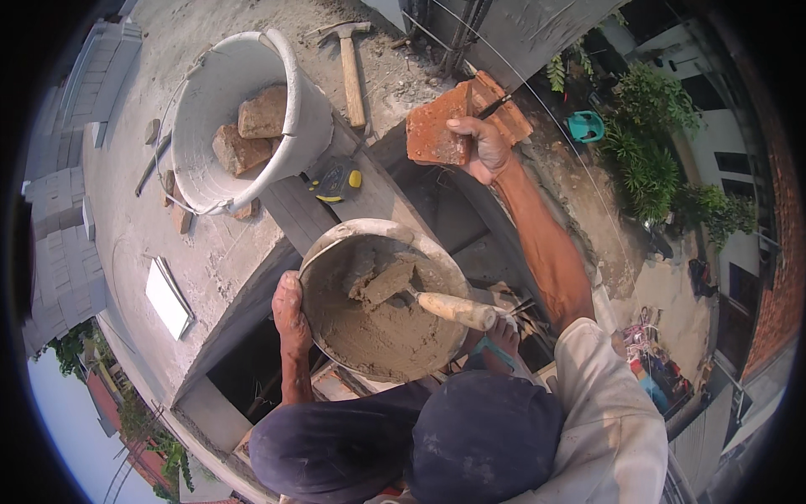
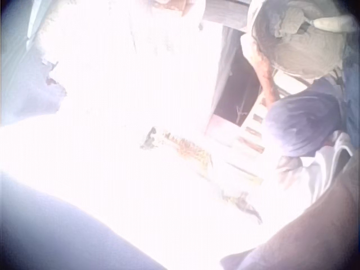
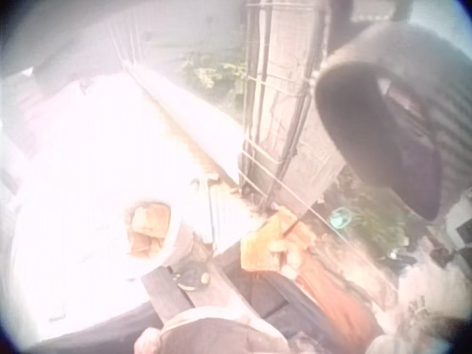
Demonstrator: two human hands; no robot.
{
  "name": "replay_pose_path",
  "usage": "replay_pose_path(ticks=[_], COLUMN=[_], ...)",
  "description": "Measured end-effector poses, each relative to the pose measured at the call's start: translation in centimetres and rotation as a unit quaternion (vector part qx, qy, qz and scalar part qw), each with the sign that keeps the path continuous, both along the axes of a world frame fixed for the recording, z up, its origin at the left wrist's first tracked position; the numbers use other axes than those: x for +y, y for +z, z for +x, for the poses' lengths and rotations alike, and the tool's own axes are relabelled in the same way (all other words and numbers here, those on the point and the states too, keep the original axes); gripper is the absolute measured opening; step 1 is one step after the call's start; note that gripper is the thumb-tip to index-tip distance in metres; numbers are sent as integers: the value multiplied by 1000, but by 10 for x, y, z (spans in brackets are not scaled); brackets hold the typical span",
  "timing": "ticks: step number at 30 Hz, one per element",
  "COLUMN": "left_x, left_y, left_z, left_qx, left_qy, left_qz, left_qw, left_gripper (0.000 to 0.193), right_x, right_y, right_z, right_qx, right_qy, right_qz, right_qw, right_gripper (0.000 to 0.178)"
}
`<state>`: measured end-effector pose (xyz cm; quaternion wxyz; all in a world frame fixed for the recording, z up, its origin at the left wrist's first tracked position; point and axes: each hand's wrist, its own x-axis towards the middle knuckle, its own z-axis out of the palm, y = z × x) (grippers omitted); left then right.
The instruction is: The person scoops mortar from a bucket with a trowel and applies it to a wall, then places bricks one by one along a guide string. They repeatedly pick up bricks, apply mortar, and set them in place, occasionally adjusting the string and tapping bricks to align them.
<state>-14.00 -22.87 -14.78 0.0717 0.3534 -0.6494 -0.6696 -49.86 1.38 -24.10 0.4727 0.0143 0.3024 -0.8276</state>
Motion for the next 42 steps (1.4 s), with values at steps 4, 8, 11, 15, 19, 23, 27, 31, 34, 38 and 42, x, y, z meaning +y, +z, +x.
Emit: replay_pose_path(ticks=[4,8,11,15,19,23,27,31,34,38,42], left_x=[-5,3,-3,2,5,2,2,1,-8,-24,-31], left_y=[1,-1,2,2,22,23,26,28,29,9,7], left_z=[12,2,5,-2,-3,-2,-7,-2,8,23,33], left_qx=[3,7,6,-8,-25,-45,-60,-57,-100,-127,-121], left_qy=[-7,-40,-32,-61,-94,-91,-127,-116,-136,-134,-149], left_qz=[-42,-20,-34,-43,-122,-99,-105,-104,-163,-209,-266], left_qw=[999,999,999,997,988,990,984,986,972,960,945], left_gripper=[39,44,46,48,49,51,54,57,57,57,56], right_x=[55,159,193,229,213,204,203,187,181,193,186], right_y=[2,-27,-27,-50,-78,-101,-108,-91,-59,-66,-70], right_z=[58,102,94,44,12,-2,9,41,66,70,59], right_qx=[142,137,192,283,334,328,437,515,516,537,510], right_qy=[20,8,8,20,-72,-67,-63,-81,-24,-26,9], right_qz=[252,396,448,541,510,537,619,641,666,652,660], right_qw=[957,908,873,791,790,774,650,563,538,535,551], right_gripper=[66,71,62,68,69,65,67,84,96,89,91])
